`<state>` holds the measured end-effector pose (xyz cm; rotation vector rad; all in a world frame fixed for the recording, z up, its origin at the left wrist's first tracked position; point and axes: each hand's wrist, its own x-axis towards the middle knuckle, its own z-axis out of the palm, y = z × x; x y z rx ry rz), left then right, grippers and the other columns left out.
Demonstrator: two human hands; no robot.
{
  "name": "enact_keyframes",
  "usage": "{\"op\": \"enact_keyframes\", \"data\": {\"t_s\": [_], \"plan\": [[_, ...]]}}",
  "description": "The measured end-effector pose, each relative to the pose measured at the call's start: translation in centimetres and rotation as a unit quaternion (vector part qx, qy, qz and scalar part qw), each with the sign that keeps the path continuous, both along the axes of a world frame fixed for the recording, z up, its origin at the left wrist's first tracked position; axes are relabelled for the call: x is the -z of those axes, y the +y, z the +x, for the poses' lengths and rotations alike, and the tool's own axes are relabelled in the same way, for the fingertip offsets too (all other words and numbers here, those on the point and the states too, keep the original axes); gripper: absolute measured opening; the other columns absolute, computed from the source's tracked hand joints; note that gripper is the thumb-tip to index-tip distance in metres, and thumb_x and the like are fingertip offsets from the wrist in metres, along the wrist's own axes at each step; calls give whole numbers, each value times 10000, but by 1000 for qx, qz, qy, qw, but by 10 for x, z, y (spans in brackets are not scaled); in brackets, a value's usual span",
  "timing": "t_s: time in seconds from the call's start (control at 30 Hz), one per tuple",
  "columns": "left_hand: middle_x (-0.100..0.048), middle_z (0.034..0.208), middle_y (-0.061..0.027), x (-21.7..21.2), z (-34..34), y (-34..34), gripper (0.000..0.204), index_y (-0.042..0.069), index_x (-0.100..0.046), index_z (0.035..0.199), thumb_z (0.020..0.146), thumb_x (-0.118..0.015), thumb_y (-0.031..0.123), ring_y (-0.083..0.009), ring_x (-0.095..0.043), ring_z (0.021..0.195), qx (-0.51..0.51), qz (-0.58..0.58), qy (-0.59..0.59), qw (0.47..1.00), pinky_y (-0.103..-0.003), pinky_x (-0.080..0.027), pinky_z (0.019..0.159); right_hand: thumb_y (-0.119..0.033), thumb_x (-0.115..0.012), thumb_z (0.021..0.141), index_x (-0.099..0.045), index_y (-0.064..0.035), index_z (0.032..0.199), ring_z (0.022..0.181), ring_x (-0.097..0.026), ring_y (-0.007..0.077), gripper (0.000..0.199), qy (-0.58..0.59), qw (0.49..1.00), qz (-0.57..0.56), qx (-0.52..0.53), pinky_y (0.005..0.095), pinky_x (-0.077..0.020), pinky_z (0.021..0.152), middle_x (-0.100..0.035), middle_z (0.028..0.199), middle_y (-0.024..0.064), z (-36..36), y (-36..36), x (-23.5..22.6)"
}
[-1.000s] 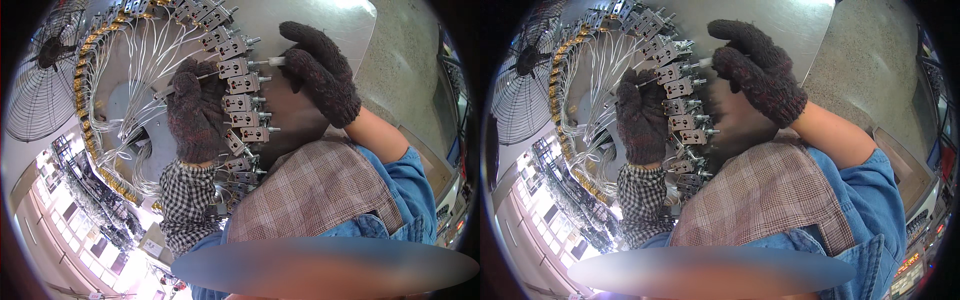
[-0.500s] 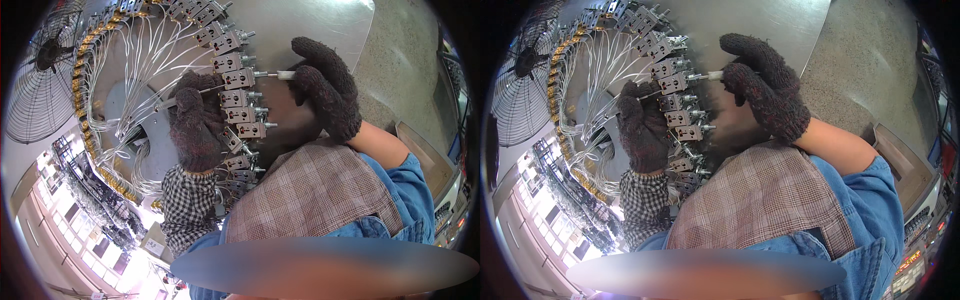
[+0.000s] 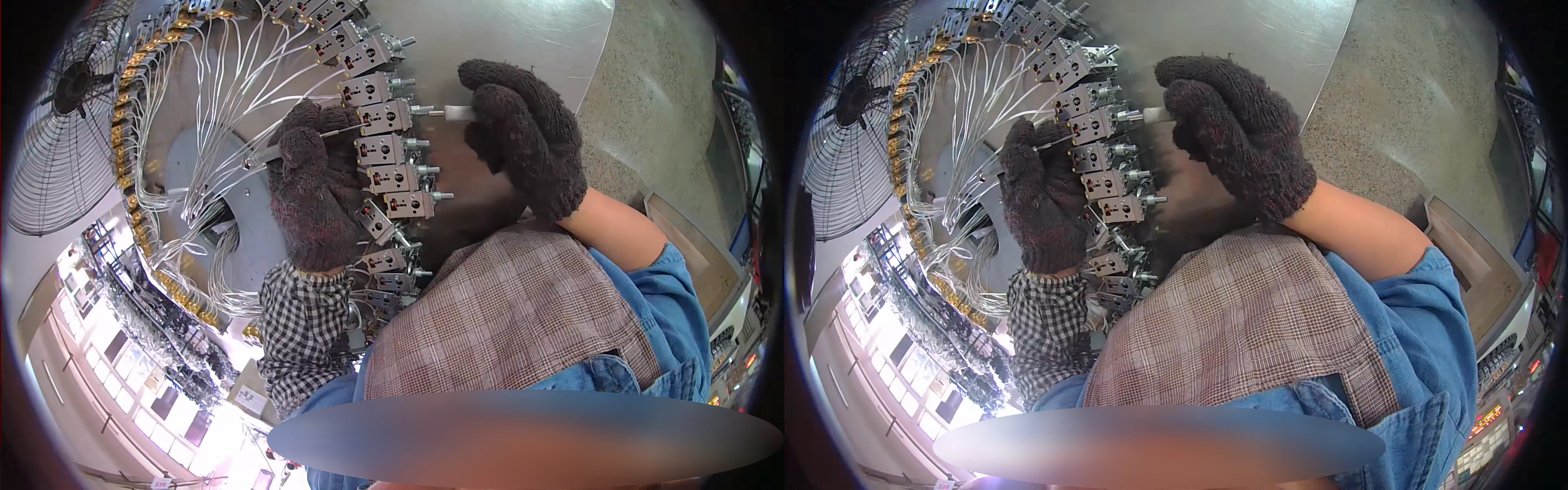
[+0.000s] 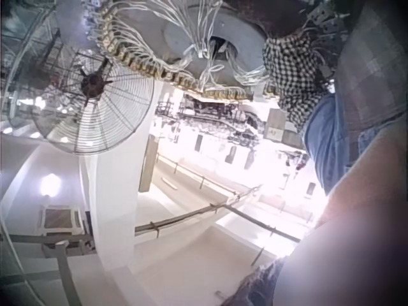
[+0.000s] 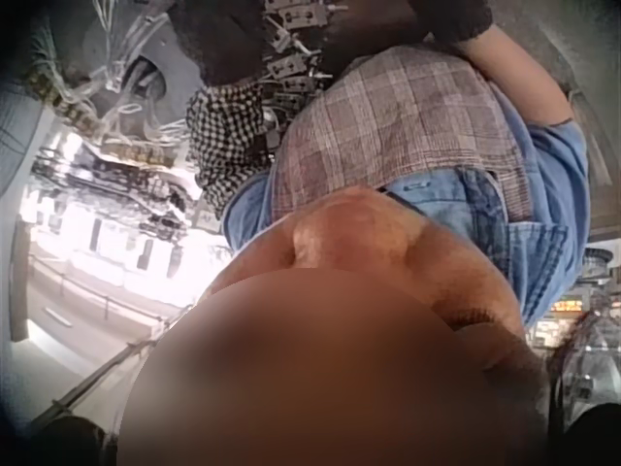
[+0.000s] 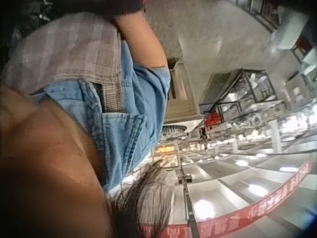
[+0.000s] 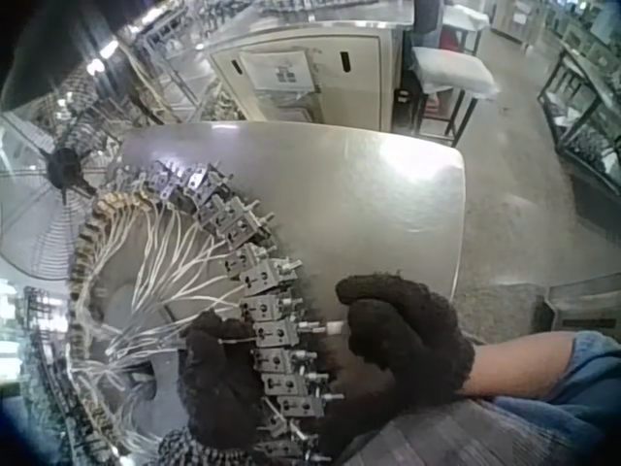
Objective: Manually soldering or assembling electronic components on a circular assembly jig.
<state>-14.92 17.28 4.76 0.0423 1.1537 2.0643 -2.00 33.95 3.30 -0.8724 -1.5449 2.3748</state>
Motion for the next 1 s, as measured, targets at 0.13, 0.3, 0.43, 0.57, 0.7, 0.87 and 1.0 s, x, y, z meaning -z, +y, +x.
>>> {"op": "enact_keyframes", "data": {"t_s": [0.13, 0.3, 0.43, 0.57, 0.7, 0.87, 1.0], "plan": [[-543, 1061, -162, -2, 0, 4, 324, 12, -418, 1167, 896, -426, 190, -274, -540, 991, -4, -46, 35, 998, -427, -479, 828, -167, -505, 874, -500, -34, 1137, 694, -579, 111, 295, 84, 989, 78, 93, 235, -484, 614, -597, 841, 60, -3, -5, 10], [-539, 1062, -160, -6, 1, 6, 340, 10, -414, 1169, 894, -434, 209, -277, -535, 997, 4, -52, 15, 999, -421, -476, 833, -161, -511, 869, -495, -42, 1143, 699, -570, 115, 299, 22, 999, 11, -23, 252, -488, 627, -583, 911, 83, 2, 6, 4], [-537, 1059, -150, -5, 0, 7, 330, 12, -424, 1156, 889, -448, 204, -272, -539, 988, 45, 7, 4, 999, -413, -480, 832, -171, -524, 862, -501, -54, 1142, 691, -563, 116, 304, 90, 987, 122, 51, 250, -485, 627, -584, 894, 75, -1, 3, 7], [-539, 1041, -138, -8, -6, 4, 322, 13, -431, 1145, 884, -461, 200, -265, -542, 978, 90, 5, -6, 996, -404, -482, 833, -161, -555, 837, -508, -65, 1141, 713, -567, 123, 322, 26, 991, 122, -43, 258, -488, 638, -573, 938, 81, 0, 8, 2], [-532, 1047, -136, -10, -1, 11, 327, 10, -429, 1146, 887, -457, 207, -261, -535, 987, 122, 106, -52, 985, -399, -482, 834, -60, -570, 781, -520, -64, 1107, 707, -582, 145, 330, 28, 998, 62, -7, 274, -502, 595, -557, 1007, 107, -2, 9, 1], [-518, 1067, -136, -1, -2, 3, 327, 2, -422, 1152, 898, -438, 207, -251, -520, 1007, 3, -90, 44, 995, -365, -467, 853, -48, -559, 764, -491, -56, 1124, 610, -584, 130, 366, 16, 954, 281, -104, 247, -494, 519, -574, 925, 94, -2, 16, 7], [-518, 1070, -137, 3, -1, 4, 323, 5, -417, 1159, 902, -430, 200, -246, -522, 1004, 1, -96, 70, 993, -362, -458, 864, -72, -539, 788, -467, -60, 1144, 527, -569, 100, 363, 6, 953, 275, -127, 220, -479, 473, -583, 868, 79, -3, 20, 10]]}}
